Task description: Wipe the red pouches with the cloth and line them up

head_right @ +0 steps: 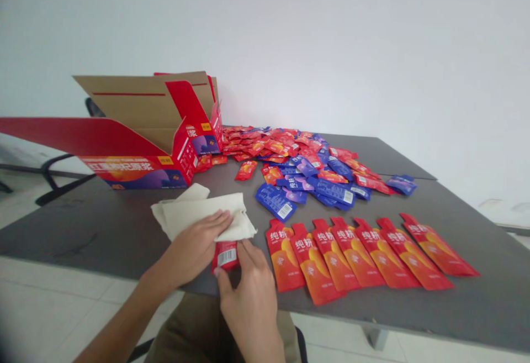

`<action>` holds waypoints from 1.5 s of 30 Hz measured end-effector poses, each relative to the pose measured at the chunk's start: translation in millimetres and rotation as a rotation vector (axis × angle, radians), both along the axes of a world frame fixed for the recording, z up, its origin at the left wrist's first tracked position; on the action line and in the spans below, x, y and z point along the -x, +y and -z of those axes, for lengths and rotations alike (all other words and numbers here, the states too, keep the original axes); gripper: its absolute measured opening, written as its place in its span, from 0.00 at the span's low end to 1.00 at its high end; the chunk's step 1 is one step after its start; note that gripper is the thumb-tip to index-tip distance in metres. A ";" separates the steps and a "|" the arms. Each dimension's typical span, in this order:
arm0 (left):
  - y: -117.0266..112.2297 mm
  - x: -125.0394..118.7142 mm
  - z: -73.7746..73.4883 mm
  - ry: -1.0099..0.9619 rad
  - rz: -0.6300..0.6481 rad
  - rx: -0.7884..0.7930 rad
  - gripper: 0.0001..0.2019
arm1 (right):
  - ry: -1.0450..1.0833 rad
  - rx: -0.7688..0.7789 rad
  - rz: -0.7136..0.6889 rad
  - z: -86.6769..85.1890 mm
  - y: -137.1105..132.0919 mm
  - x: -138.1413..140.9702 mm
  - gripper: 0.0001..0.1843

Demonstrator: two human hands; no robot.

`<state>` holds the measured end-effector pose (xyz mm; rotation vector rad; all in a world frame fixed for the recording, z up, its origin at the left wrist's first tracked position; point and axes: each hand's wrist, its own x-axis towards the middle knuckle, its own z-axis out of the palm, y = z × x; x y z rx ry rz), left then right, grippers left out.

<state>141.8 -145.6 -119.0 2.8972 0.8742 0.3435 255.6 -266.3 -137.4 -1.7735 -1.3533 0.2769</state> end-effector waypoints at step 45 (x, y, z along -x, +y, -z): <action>5.9 -3.4 1.1 0.025 -0.021 -0.049 0.30 | 0.004 -0.024 0.010 -1.1 -0.5 0.8 0.25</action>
